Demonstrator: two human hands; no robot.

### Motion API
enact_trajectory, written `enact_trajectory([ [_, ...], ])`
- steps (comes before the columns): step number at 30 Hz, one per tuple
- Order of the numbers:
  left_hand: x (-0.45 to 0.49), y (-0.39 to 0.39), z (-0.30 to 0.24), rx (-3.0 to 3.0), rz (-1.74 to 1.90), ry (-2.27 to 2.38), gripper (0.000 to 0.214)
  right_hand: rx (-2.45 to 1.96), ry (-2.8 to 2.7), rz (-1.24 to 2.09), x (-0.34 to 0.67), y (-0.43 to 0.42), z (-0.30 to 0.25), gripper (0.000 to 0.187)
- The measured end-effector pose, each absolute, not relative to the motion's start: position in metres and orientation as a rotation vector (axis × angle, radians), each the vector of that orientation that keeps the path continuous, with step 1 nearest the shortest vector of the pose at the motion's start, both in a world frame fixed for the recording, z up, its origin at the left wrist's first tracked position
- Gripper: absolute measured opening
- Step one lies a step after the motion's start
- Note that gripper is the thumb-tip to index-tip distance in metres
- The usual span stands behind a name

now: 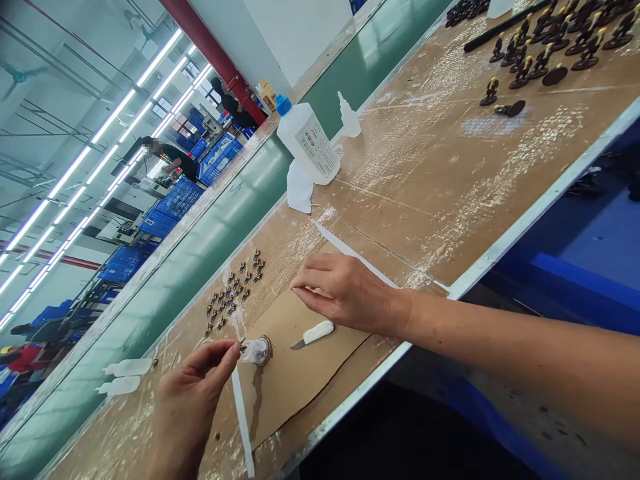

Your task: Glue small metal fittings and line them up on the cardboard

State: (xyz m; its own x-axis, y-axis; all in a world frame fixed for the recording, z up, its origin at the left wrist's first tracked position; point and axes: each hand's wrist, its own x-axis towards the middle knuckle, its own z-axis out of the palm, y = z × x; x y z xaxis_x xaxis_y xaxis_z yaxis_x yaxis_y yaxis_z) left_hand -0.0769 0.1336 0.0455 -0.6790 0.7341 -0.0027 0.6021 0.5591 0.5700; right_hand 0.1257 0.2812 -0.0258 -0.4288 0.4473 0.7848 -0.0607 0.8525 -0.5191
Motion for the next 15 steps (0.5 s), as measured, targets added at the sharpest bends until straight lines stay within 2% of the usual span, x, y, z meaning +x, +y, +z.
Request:
enact_trajectory([
  [8,-0.075,0.134,0.046,1.152,0.81,2.562,0.031,-0.295,-1.934,0.578,0.126,0.281,-0.025,0.014],
  [15,-0.076,0.104,0.055,0.937,1.05,2.694,0.044,-0.278,-1.909,0.595,0.128,0.28,-0.023,0.012],
])
